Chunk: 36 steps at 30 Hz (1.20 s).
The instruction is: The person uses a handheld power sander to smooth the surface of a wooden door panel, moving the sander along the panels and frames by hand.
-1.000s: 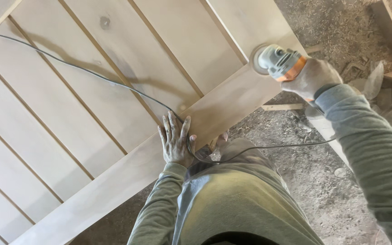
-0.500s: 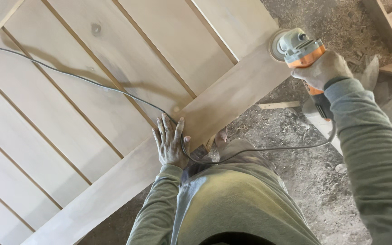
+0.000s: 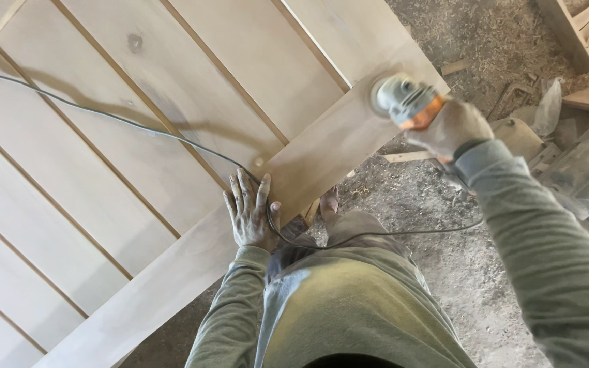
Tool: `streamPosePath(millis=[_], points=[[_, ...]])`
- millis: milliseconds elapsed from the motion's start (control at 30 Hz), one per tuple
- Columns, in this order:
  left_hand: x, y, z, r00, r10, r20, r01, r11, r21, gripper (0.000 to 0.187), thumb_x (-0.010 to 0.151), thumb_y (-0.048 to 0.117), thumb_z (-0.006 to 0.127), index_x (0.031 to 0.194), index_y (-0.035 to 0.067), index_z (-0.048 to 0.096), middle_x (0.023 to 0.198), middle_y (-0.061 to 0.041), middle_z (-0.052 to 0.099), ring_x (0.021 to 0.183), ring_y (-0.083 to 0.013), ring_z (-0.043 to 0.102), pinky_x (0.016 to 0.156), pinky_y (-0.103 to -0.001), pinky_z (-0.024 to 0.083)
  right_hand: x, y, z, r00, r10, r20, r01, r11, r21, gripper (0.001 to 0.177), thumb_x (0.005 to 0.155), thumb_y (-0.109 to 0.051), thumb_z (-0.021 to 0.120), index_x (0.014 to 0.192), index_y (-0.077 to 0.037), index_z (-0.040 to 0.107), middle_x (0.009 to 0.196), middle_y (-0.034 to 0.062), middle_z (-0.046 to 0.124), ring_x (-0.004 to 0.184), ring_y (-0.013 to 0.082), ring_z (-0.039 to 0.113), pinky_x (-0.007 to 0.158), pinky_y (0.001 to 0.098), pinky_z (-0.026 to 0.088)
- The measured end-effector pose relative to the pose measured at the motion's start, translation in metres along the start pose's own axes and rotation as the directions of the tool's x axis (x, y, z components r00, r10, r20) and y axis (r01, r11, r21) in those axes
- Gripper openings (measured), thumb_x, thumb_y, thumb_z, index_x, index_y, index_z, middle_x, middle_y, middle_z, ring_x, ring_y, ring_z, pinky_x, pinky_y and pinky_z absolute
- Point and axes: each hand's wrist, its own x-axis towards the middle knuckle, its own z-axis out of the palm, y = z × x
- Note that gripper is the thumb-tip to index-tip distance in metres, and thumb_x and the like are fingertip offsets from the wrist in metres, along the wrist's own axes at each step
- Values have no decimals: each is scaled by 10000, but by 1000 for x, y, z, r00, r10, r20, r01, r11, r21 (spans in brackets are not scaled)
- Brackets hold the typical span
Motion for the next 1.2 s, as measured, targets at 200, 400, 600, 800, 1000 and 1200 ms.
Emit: streamPosePath(millis=[200,400,600,800,1000,1200], points=[[-1,0,0,1000,11,-24,-11,1000,-29,586,1026,493,406,1558,247,428,1698,-242,173,1571,-448,147,1256,-619,97,41,-5,-25,991,113,-67,-104,985,137,549,887,-375,839,1222,11,637,1038,156,712,848,259,704,777,408,602],[-2,-1,1,999,20,-42,-23,998,-65,584,1038,495,405,1563,240,429,1693,-254,179,1573,-452,154,1262,-622,107,41,-7,1,997,43,-68,-32,988,153,548,837,-393,854,1188,-19,661,1027,145,724,858,257,726,785,411,616],[-2,-4,3,997,34,-73,-39,997,-69,596,998,493,408,1515,206,481,1671,-277,206,1551,-475,172,1245,-620,125,26,-20,20,993,-57,-100,58,998,13,525,821,-402,877,1138,-18,710,1025,170,735,886,270,717,820,408,596],[-11,-11,9,965,34,-258,-99,965,-244,586,1071,569,277,1392,161,549,1664,-285,284,1553,-501,243,1279,-617,170,4,-33,45,1000,-3,-30,4,998,56,550,786,-426,851,1147,-39,700,1008,162,760,857,290,765,795,419,630],[-27,-25,13,944,-7,-330,-111,935,-337,634,1106,587,214,1379,119,543,1649,-276,323,1552,-520,242,1281,-642,148,-19,-41,70,992,-100,-83,99,995,-16,567,762,-452,880,1085,-9,736,1010,200,761,892,313,752,846,428,606],[-62,-50,12,918,-104,-382,-48,928,-369,664,1103,601,190,1358,100,543,1638,-249,383,1563,-503,247,1285,-635,146,-50,-65,92,990,-124,-61,124,992,-4,519,747,-414,869,1041,-4,744,930,176,762,845,292,762,825,415,615]])
